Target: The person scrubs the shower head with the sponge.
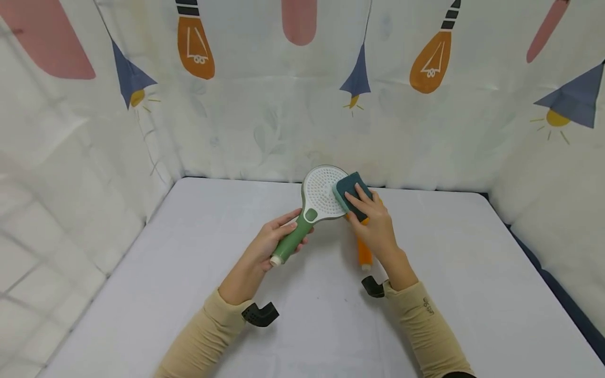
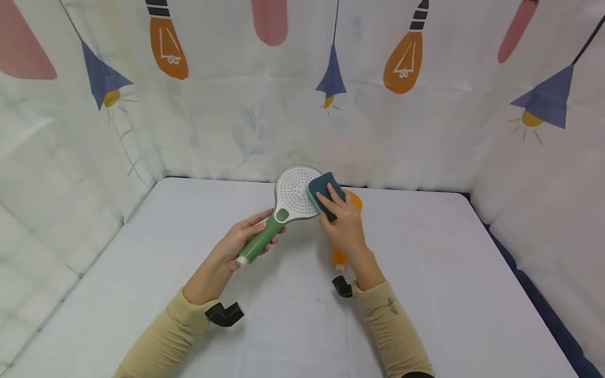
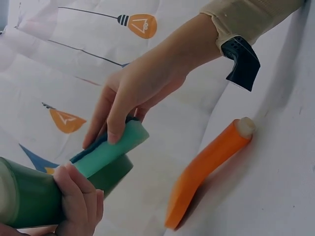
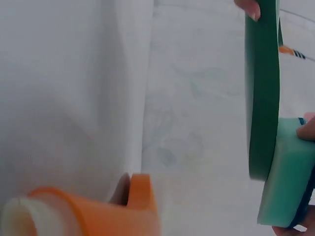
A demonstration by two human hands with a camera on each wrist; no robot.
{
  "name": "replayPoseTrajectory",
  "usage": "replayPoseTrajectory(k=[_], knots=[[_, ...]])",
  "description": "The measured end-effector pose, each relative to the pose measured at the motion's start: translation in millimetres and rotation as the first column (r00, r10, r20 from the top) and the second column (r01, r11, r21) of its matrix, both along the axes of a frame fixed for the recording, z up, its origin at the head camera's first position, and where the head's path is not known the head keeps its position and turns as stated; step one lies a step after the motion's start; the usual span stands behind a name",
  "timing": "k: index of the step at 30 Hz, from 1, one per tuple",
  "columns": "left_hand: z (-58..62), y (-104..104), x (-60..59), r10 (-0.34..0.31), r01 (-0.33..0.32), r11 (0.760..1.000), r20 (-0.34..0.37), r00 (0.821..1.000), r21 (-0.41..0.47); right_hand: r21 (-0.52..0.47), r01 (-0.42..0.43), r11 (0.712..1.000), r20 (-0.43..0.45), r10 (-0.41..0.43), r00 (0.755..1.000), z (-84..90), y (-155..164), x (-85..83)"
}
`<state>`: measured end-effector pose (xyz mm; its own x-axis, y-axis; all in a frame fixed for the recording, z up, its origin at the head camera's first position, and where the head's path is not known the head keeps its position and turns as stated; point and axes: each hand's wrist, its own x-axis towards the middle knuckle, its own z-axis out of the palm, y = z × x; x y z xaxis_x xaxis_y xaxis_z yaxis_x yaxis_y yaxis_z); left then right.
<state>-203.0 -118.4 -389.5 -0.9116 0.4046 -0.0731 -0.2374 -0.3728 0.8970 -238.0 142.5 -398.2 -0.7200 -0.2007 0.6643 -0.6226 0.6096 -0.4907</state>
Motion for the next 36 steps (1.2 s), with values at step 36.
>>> replayPoseTrajectory(k=[36], knots=[[-4.1,3,0.7,-0.19,0.19,0.981,0.008,0.982,-0.037,0.125,-0.138,0.983,-0.046,0.144,0.988,9.1,-20,17.2]])
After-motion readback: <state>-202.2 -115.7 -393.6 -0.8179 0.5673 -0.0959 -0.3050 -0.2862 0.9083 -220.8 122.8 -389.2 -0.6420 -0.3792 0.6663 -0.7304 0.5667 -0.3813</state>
